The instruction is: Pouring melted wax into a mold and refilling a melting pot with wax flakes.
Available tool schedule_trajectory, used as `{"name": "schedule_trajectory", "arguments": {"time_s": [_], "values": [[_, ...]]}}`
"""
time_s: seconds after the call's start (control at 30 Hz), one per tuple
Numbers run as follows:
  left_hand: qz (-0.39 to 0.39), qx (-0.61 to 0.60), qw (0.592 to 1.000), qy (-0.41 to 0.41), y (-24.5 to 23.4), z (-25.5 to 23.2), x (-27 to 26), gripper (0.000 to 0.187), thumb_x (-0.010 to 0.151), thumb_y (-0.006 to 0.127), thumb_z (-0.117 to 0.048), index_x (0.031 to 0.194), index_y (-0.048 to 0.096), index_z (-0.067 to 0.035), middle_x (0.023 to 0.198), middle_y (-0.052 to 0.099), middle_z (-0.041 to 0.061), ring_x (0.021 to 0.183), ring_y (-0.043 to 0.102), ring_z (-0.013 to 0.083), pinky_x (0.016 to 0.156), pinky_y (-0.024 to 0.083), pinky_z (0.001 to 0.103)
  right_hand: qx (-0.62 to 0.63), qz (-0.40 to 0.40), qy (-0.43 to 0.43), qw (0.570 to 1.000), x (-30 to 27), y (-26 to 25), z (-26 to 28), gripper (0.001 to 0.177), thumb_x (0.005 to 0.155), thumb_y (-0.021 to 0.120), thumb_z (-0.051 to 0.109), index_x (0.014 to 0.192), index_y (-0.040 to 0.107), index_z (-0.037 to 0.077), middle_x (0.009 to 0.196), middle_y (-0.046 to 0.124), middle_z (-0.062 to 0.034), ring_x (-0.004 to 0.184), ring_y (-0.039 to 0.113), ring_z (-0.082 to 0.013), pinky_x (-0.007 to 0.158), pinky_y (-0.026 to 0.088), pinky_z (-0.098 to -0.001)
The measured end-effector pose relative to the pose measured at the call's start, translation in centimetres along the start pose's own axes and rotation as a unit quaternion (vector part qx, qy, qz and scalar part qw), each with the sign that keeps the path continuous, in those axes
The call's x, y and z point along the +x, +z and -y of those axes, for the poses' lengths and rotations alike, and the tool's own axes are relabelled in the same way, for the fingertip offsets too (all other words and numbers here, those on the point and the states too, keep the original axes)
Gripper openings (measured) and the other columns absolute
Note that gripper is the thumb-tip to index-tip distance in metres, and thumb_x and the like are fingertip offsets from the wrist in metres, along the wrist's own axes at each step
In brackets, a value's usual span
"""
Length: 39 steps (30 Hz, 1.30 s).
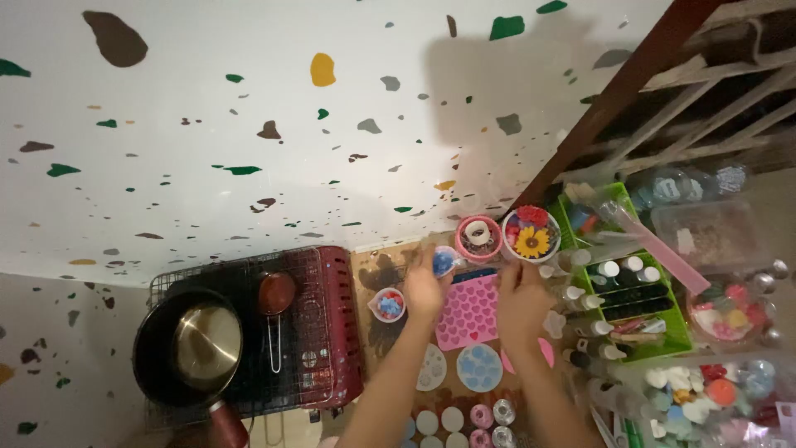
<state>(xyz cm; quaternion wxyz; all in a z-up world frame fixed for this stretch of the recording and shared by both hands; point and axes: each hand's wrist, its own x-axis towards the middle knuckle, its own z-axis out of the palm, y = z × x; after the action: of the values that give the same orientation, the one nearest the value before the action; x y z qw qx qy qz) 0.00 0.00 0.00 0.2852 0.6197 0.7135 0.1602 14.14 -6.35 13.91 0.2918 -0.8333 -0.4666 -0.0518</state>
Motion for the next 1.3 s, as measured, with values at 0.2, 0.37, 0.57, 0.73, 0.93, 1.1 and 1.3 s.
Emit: {"name": "schedule_trajectory", "arguments": {"time_s": [0.2,0.37,0.57,0.73,0.93,1.1,1.3], "values": [[0.015,-0.009,1.000,0.006,-4.6,-3.3,-1.8,0.084,0.081,0.082,-0.034,0.153,0.043,-0.018,0.153,0.053,0.012,0.147,0.042,0.0369,0.100,0.050,0.065,0.050,-0.005,0.010,0.999,0.2,-3.8,2.1,0.019,0.104,0.065,0.026,0.099,0.078,0.014,0.075,0.074,-0.0134,0.071,0.073,-0.0361,0.062,0.056,-0.0454],[-0.029,-0.065,0.996,0.051,-9.9,-6.4,-6.0,0.094,0.077,0.072,-0.005,0.160,0.027,-0.006,0.150,0.048,0.026,0.119,0.059,0.0424,0.087,0.057,0.052,0.432,0.065,0.238,0.868,-0.6,-7.6,0.5,0.018,0.106,0.056,0.018,0.103,0.069,0.007,0.081,0.071,-0.0103,0.069,0.064,-0.0223,0.062,0.049,-0.0335],[-0.142,-0.207,0.960,0.126,-18.3,-5.6,-19.4,0.056,0.087,0.064,-0.006,0.142,0.051,-0.001,0.132,0.062,0.017,0.108,0.066,0.0319,0.089,0.054,0.038,0.605,0.132,0.315,0.719,-6.1,-11.4,-0.9,0.015,0.109,0.054,0.019,0.111,0.061,0.006,0.091,0.060,-0.0038,0.074,0.054,-0.0133,0.066,0.048,-0.0262],[-0.188,-0.172,0.961,0.104,-13.7,10.8,-34.6,0.009,0.086,0.068,-0.017,0.081,0.065,-0.011,0.071,0.060,0.003,0.056,0.054,0.0210,0.053,0.043,0.037,0.413,0.262,0.200,0.849,-15.7,-17.4,3.2,0.021,0.107,0.055,0.016,0.107,0.068,0.000,0.079,0.062,-0.0083,0.062,0.053,-0.0172,0.052,0.043,-0.0303],[-0.112,-0.254,0.949,-0.149,-5.6,32.7,-49.0,0.017,0.066,0.087,-0.016,0.078,0.076,-0.012,0.054,0.067,0.000,0.046,0.057,0.0106,0.050,0.053,0.025,0.497,0.342,0.110,0.790,-28.7,-17.0,6.7,0.018,0.092,0.067,0.006,0.104,0.076,-0.004,0.077,0.074,-0.0095,0.062,0.068,-0.0160,0.060,0.056,-0.0257],[-0.079,-0.214,0.971,-0.068,-13.6,26.0,-44.5,0.084,0.066,0.083,-0.009,0.143,0.048,-0.006,0.129,0.061,0.012,0.116,0.064,0.0272,0.099,0.056,0.038,0.272,0.318,-0.249,0.873,-33.5,-13.2,7.9,0.031,0.081,0.072,0.012,0.110,0.079,0.016,0.099,0.075,-0.0016,0.071,0.068,-0.0226,0.063,0.053,-0.0321],[-0.046,-0.230,0.972,-0.024,-16.7,22.0,-39.5,0.128,0.060,0.101,-0.015,0.159,0.020,-0.009,0.155,0.039,0.017,0.141,0.040,0.0379,0.113,0.037,0.053,0.130,0.334,-0.329,0.874,-35.7,-13.7,7.8,0.027,0.084,0.070,0.021,0.109,0.075,0.013,0.102,0.073,-0.0026,0.076,0.069,-0.0286,0.060,0.053,-0.0383]]}}
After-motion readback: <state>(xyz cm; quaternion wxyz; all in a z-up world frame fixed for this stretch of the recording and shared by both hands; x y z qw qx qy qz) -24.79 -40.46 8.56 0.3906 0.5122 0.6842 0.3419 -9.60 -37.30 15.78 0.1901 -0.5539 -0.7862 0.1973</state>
